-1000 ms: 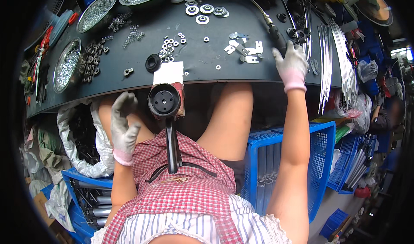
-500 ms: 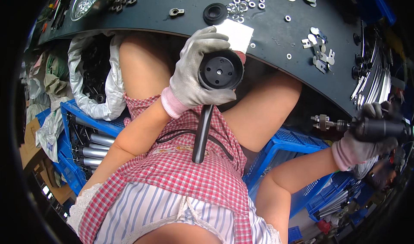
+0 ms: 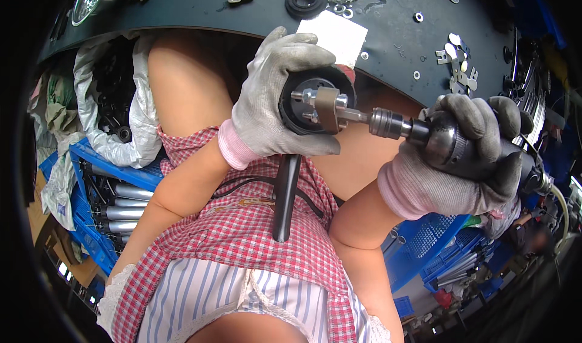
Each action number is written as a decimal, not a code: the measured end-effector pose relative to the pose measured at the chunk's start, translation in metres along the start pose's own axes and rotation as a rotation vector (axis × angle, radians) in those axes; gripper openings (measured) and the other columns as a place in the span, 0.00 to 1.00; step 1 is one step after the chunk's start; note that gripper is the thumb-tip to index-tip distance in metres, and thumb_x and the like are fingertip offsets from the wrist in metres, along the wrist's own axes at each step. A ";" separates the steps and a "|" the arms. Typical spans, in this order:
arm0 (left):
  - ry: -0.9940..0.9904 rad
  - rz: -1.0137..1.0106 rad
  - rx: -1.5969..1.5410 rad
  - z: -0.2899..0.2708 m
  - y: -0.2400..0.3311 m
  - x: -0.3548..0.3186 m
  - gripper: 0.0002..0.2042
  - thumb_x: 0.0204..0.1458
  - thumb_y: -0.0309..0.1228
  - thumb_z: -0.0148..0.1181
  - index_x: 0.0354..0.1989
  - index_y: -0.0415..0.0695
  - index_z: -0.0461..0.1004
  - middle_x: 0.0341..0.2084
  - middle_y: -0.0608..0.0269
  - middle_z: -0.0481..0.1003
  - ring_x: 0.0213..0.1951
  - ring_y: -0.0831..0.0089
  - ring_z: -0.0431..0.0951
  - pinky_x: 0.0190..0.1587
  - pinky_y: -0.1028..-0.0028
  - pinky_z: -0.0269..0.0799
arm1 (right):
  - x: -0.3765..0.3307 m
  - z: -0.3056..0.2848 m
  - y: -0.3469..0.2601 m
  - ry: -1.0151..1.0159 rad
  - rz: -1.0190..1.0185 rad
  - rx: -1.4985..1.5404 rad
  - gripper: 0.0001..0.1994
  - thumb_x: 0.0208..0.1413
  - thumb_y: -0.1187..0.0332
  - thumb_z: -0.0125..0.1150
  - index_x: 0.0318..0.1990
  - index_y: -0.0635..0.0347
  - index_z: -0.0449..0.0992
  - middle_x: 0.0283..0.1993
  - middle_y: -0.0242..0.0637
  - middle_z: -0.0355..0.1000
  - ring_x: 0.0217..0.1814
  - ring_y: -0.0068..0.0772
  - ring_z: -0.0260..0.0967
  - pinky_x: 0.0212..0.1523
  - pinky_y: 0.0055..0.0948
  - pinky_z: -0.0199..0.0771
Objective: Assemble mechanical handle components using fasteners and manual tools.
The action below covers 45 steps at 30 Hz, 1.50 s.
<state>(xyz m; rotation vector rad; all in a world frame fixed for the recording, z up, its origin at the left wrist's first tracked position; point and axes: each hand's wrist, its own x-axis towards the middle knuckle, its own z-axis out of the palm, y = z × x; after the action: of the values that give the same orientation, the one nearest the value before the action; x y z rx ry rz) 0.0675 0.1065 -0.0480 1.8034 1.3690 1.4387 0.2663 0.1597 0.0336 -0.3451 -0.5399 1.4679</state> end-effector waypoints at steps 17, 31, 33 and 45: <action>-0.006 0.021 -0.010 -0.001 -0.003 -0.002 0.45 0.14 0.46 0.81 0.51 0.49 0.69 0.45 0.65 0.74 0.57 0.55 0.69 0.66 0.46 0.50 | -0.011 0.026 0.000 -0.192 0.017 -0.086 0.20 0.47 0.61 0.64 0.45 0.50 0.62 0.25 0.29 0.63 0.31 0.28 0.59 0.30 0.25 0.64; 0.009 -0.024 -0.010 -0.002 0.004 -0.001 0.44 0.14 0.44 0.80 0.50 0.48 0.71 0.45 0.58 0.74 0.56 0.53 0.70 0.65 0.50 0.51 | -0.007 0.054 0.018 -0.484 -0.084 -0.378 0.28 0.55 0.58 0.51 0.59 0.66 0.61 0.48 0.44 0.67 0.35 0.26 0.66 0.24 0.27 0.66; 0.015 -0.023 -0.020 0.000 0.001 0.000 0.43 0.15 0.44 0.80 0.49 0.47 0.71 0.45 0.57 0.74 0.55 0.52 0.70 0.65 0.50 0.51 | -0.013 0.062 0.026 -0.432 -0.200 -0.734 0.27 0.58 0.60 0.47 0.61 0.68 0.58 0.52 0.49 0.66 0.36 0.31 0.67 0.26 0.30 0.71; 0.060 0.001 -0.029 0.005 -0.002 -0.003 0.39 0.23 0.49 0.77 0.48 0.45 0.70 0.46 0.49 0.72 0.53 0.49 0.70 0.63 0.54 0.55 | -0.002 0.071 0.047 -0.565 -0.082 -0.626 0.18 0.54 0.71 0.51 0.53 0.65 0.63 0.33 0.42 0.67 0.28 0.30 0.68 0.31 0.31 0.74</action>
<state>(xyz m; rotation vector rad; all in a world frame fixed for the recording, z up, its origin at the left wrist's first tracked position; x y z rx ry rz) 0.0711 0.1055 -0.0530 1.7563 1.3696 1.5168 0.1885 0.1543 0.0672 -0.3844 -1.4629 1.2818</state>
